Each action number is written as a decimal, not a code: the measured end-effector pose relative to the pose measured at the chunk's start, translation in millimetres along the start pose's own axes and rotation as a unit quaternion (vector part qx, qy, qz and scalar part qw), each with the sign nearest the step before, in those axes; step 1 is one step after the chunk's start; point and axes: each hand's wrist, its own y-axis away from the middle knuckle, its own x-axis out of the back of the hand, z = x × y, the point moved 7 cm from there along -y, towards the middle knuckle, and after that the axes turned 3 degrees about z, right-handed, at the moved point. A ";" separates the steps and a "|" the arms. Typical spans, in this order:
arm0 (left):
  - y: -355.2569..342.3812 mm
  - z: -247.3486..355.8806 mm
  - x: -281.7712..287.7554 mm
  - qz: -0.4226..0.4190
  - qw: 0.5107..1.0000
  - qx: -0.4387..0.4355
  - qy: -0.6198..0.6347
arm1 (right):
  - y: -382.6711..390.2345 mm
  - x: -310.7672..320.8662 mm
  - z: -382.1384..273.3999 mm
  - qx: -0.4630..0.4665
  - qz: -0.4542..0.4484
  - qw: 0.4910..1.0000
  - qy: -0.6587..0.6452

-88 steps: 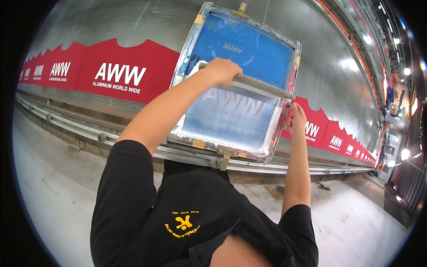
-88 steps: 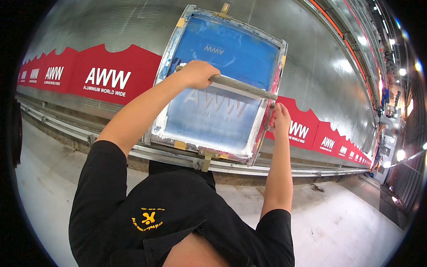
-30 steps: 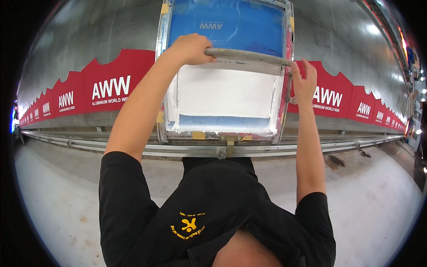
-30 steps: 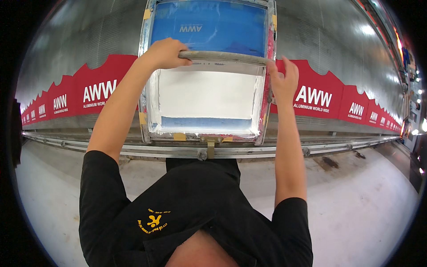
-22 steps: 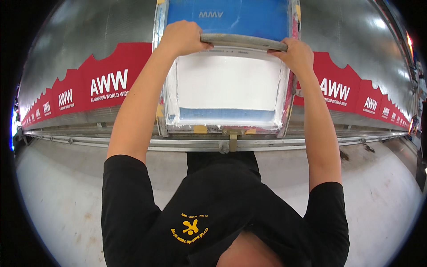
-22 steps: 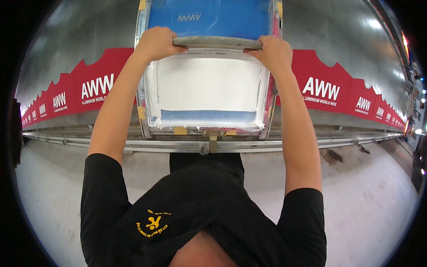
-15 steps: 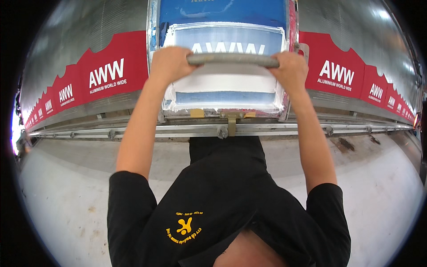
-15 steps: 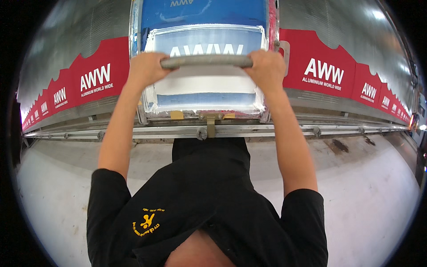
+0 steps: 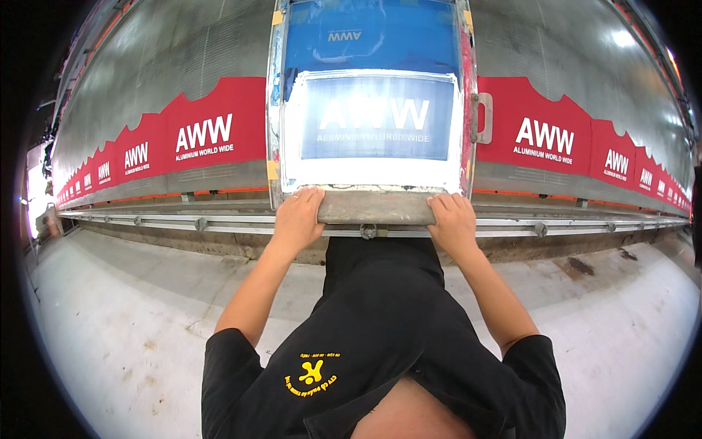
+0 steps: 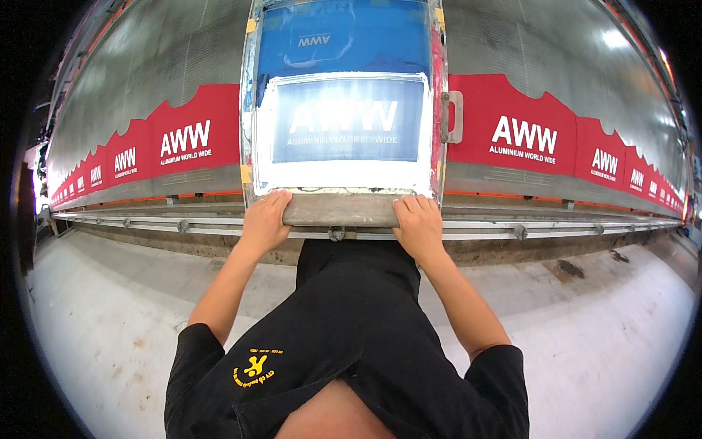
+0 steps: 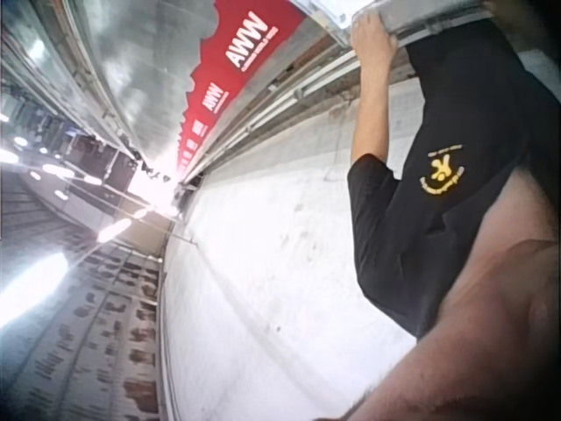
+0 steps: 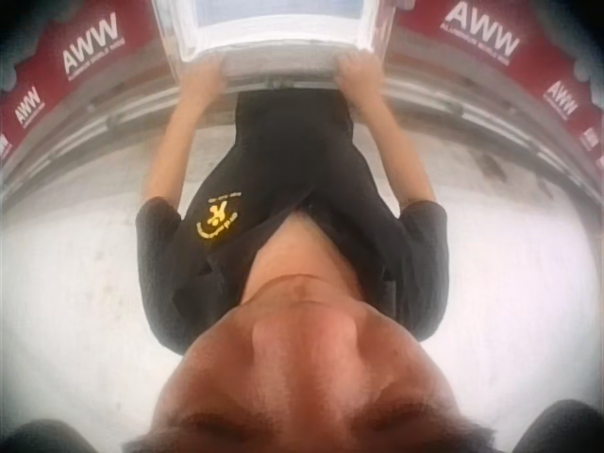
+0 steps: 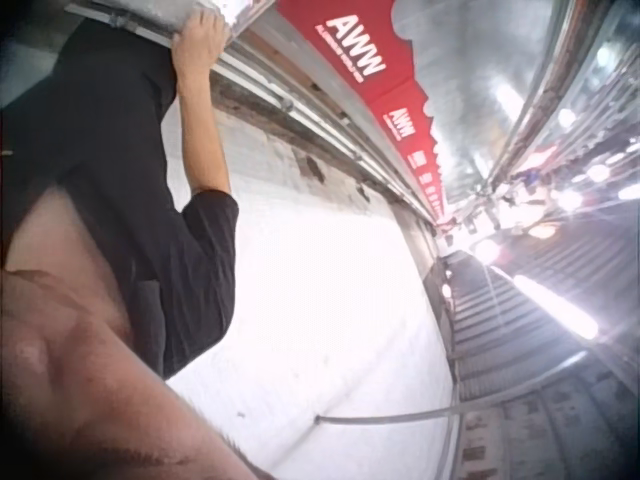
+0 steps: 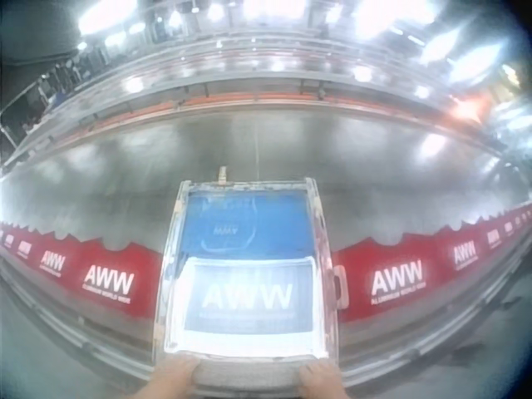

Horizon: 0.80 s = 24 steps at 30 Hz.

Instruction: The person repeatedly pulls a squeegee across a screen printing frame to transfer white ink onto a red banner with the AWW logo. The person maintains steady pressure and repositions the squeegee between passes to cover the logo area.

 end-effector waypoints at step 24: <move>-289.2 -105.2 46.2 -0.053 0.994 0.017 -0.094 | -276.3 1.6 105.9 -0.086 0.060 0.991 0.083</move>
